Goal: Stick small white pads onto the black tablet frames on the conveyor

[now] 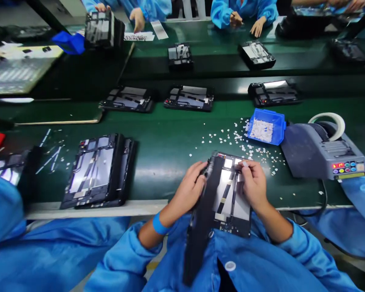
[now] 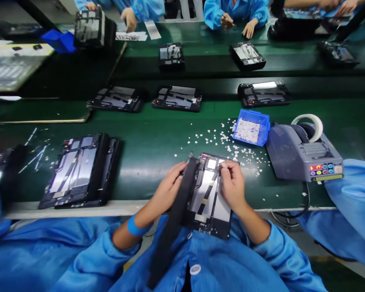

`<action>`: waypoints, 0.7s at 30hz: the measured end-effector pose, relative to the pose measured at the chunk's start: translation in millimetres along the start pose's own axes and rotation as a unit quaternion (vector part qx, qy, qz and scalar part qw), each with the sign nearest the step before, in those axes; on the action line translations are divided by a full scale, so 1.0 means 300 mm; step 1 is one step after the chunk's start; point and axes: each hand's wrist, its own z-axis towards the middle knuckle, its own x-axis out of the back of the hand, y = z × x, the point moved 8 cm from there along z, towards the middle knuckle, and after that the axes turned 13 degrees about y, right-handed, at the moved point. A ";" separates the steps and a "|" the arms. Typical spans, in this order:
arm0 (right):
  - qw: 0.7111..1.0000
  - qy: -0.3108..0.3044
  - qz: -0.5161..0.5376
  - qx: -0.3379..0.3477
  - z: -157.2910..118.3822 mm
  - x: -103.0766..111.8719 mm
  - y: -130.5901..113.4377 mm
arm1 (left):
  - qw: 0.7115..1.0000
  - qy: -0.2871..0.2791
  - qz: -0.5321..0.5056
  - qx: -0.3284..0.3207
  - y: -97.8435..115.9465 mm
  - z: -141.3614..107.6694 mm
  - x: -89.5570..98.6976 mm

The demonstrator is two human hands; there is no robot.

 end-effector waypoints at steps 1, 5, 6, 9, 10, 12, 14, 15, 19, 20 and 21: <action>0.999 0.006 0.018 -0.030 -0.002 0.010 0.001 | 1.000 -0.012 -0.002 0.007 0.002 0.001 -0.031; 0.984 0.024 0.090 -0.149 -0.038 0.056 0.003 | 0.996 -0.060 -0.004 0.061 -0.041 0.012 -0.075; 0.981 0.021 0.100 -0.163 -0.052 0.060 0.000 | 0.993 -0.073 -0.016 0.091 -0.064 0.017 -0.074; 0.977 -0.006 0.119 -0.179 -0.075 0.048 -0.022 | 0.979 -0.114 -0.052 0.163 -0.108 0.043 -0.072; 0.976 -0.010 0.126 -0.176 -0.069 0.040 -0.034 | 0.977 -0.121 -0.062 0.161 -0.098 0.059 -0.072; 0.979 0.011 0.139 -0.151 -0.026 0.041 -0.061 | 0.983 -0.118 -0.074 0.116 -0.038 0.099 -0.074; 0.985 0.053 0.128 -0.105 0.046 0.064 -0.081 | 0.991 -0.108 -0.064 0.056 0.043 0.129 -0.086; 0.988 0.073 0.109 -0.077 0.085 0.082 -0.084 | 0.993 -0.105 -0.047 0.030 0.079 0.137 -0.098; 0.990 0.138 0.020 0.026 0.190 0.184 -0.036 | 0.995 -0.089 0.038 -0.036 0.132 0.121 -0.151; 0.988 0.148 0.006 0.037 0.191 0.213 -0.011 | 0.995 -0.077 0.051 -0.033 0.114 0.111 -0.155; 0.987 0.154 -0.002 0.039 0.178 0.240 0.016 | 0.996 -0.062 0.058 -0.020 0.085 0.100 -0.154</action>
